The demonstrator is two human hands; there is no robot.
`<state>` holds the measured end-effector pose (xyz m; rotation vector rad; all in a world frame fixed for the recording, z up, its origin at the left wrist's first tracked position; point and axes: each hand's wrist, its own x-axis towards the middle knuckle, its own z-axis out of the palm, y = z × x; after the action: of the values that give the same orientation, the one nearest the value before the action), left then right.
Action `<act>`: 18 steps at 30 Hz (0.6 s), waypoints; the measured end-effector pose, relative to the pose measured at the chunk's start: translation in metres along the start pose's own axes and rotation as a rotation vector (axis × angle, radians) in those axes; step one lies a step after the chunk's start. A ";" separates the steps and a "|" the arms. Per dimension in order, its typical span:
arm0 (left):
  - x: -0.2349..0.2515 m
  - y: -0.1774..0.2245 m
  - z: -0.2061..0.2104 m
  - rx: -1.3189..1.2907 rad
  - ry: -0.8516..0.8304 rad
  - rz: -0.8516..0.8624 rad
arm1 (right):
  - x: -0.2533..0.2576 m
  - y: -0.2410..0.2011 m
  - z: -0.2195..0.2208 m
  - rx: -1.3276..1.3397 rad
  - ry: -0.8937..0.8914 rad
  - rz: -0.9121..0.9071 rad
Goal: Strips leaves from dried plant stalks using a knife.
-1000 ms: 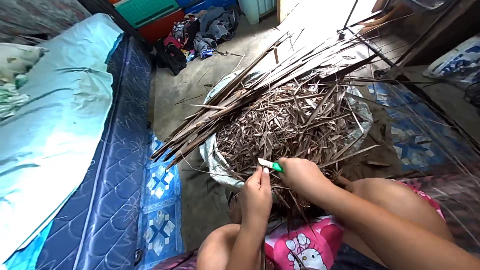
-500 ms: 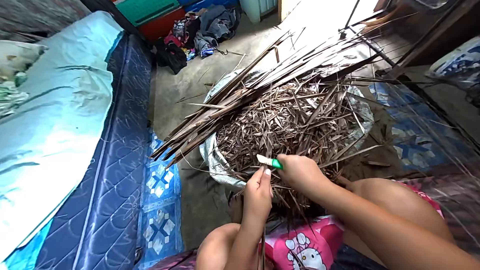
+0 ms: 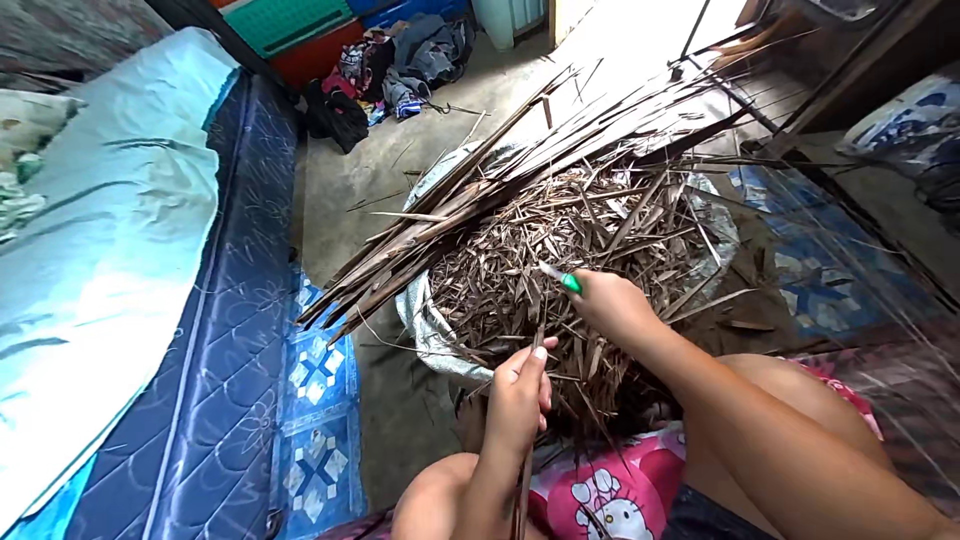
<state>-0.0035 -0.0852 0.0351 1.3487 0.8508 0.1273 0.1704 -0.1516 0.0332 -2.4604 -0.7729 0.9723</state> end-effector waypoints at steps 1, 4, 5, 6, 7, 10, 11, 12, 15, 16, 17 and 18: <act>0.001 -0.001 0.001 0.005 -0.010 0.006 | 0.006 0.006 0.000 0.145 0.028 -0.045; 0.000 -0.004 0.003 0.040 -0.046 0.035 | 0.004 0.007 0.011 0.580 -0.052 -0.190; -0.001 -0.004 0.003 0.048 -0.071 0.040 | 0.002 0.005 0.012 0.651 -0.069 -0.181; -0.002 -0.005 0.004 0.054 -0.095 0.039 | 0.002 0.005 0.014 0.711 -0.052 -0.163; -0.004 -0.006 0.006 0.061 -0.112 0.036 | 0.003 0.007 0.015 0.774 -0.002 -0.151; -0.005 -0.008 0.008 0.066 -0.127 0.059 | 0.014 0.019 0.012 0.794 0.185 -0.204; -0.003 -0.009 0.007 0.064 -0.122 0.081 | 0.014 0.020 0.010 0.741 0.208 -0.219; -0.001 -0.010 0.005 0.067 -0.104 0.103 | 0.012 0.020 0.010 0.658 0.201 -0.237; 0.011 -0.013 -0.002 0.119 0.046 0.131 | -0.013 0.008 0.013 0.283 0.021 -0.308; 0.015 -0.014 -0.005 0.178 0.118 0.124 | -0.022 0.001 0.016 0.152 -0.050 -0.325; 0.018 -0.015 -0.007 0.240 0.183 0.118 | -0.032 -0.006 0.019 0.032 -0.113 -0.327; 0.020 -0.015 -0.008 0.295 0.230 0.113 | -0.039 -0.010 0.025 -0.061 -0.139 -0.334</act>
<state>0.0000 -0.0718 0.0123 1.6827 1.0140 0.2567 0.1254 -0.1639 0.0408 -2.2296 -1.2290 1.0087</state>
